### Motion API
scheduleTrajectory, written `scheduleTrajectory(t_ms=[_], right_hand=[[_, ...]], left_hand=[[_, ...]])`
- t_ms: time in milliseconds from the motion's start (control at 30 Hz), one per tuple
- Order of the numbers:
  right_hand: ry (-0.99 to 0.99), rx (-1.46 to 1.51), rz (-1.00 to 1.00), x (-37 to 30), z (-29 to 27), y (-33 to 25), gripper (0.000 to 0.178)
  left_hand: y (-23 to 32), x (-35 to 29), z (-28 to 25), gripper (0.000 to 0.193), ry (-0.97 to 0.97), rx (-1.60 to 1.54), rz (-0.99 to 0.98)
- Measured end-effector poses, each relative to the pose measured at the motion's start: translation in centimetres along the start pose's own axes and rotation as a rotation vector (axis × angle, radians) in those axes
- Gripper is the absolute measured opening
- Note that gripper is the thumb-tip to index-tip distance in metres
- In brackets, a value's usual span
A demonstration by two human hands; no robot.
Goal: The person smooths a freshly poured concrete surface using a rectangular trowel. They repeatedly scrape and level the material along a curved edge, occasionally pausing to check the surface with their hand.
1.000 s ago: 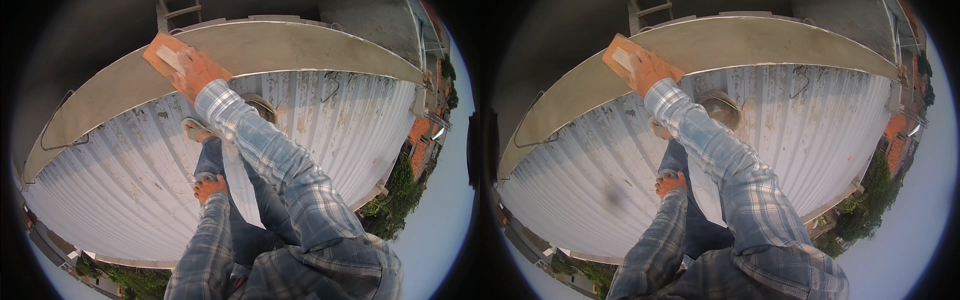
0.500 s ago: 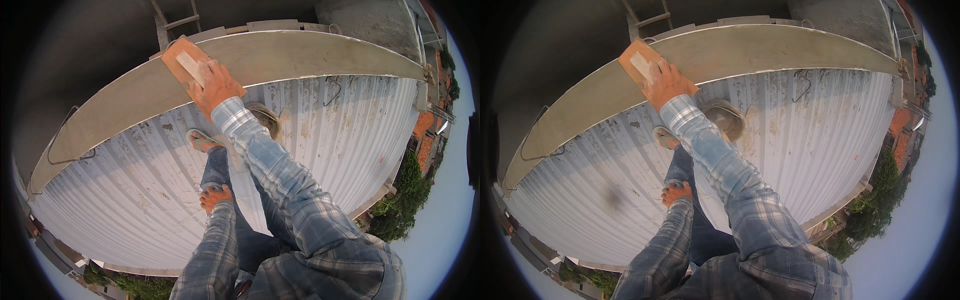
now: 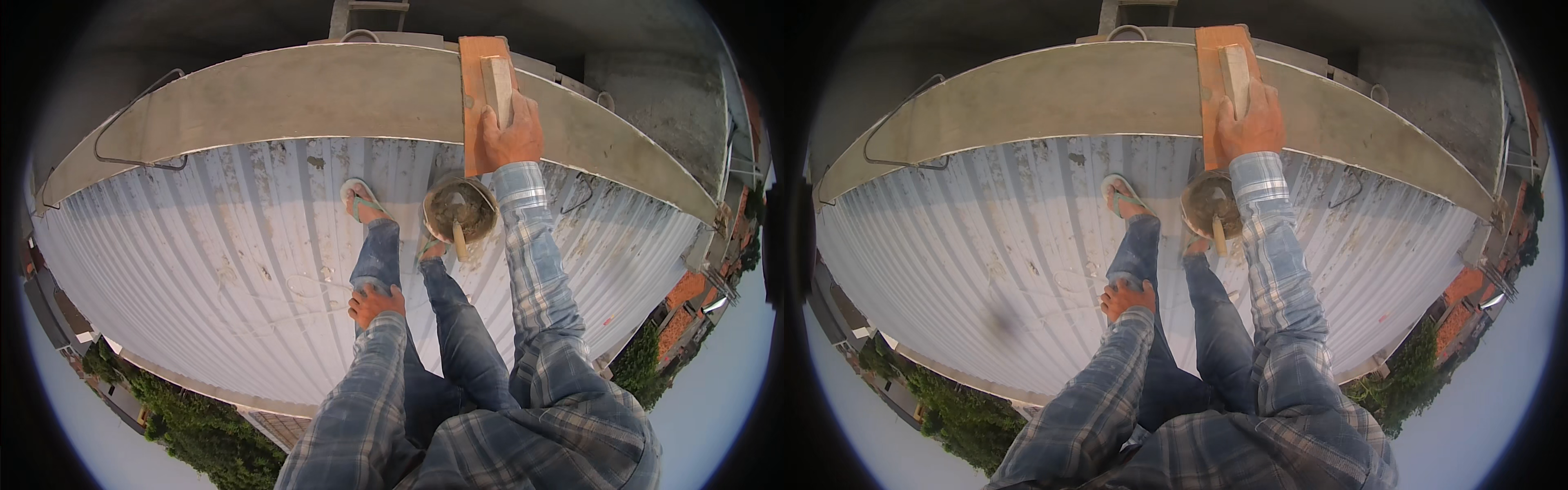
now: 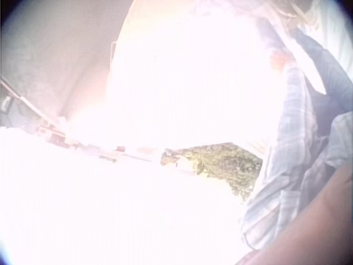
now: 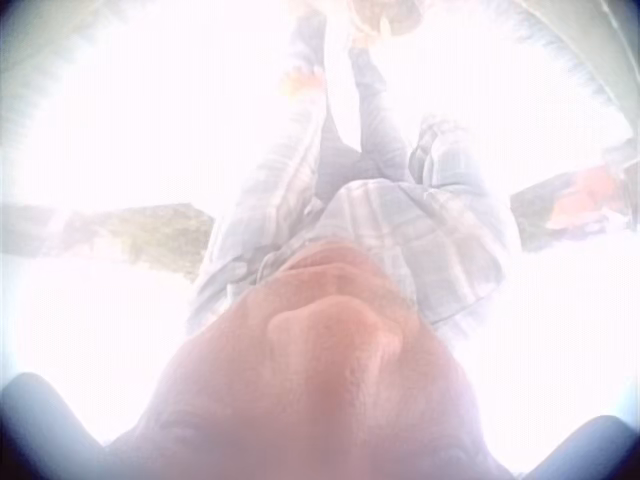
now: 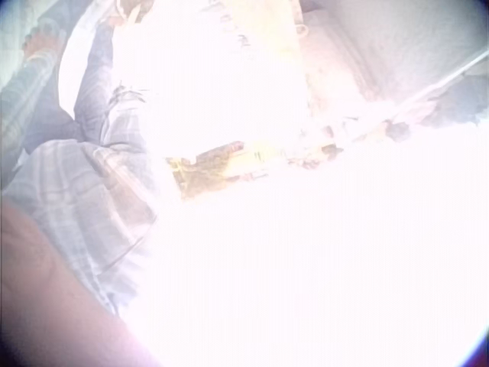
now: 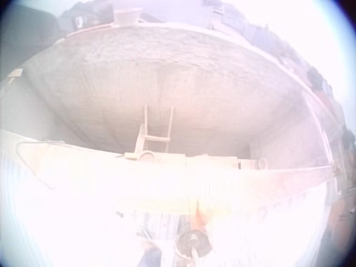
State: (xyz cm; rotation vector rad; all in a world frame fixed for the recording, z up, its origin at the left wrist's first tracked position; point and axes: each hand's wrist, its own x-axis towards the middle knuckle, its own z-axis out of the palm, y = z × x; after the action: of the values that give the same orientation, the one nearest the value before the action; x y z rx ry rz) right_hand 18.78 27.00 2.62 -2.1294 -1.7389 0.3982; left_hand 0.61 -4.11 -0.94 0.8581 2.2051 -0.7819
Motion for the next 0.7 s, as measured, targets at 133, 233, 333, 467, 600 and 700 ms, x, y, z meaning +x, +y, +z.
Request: scheduleTrajectory(t_ms=[133,233,333,467,600,700], right_hand=[[-0.249,0.075,-0.282,-0.8,5.4,-10.9,0.042],[-0.299,-0.018,-0.332,-1.6,3.4,-7.9,0.044],[-0.045,-0.061,-0.113,-1.0,-1.3,4.4,0.045],[0.062,-0.143,-0.036,3.2,-1.9,6.6,0.049],[-0.044,-0.093,-0.167,1.6,-0.6,3.6,0.049],[-0.039,-0.133,-0.084,1.6,-1.6,6.7,0.048]], left_hand=[[0.7,-0.1,-0.7,0.062,0.002,0.003,0.029],[0.7,0.0,-1.5,0.062,-0.008,0.009,0.018],[-0.1,0.5,-1.4,0.062,0.011,0.005,-0.002],[0.0,0.3,-0.7,0.062,0.023,0.018,0.03],[-0.3,0.5,-0.7,0.064,0.006,-0.015,0.028],[-0.4,0.5,-0.8,0.065,-0.024,0.014,-0.03]])
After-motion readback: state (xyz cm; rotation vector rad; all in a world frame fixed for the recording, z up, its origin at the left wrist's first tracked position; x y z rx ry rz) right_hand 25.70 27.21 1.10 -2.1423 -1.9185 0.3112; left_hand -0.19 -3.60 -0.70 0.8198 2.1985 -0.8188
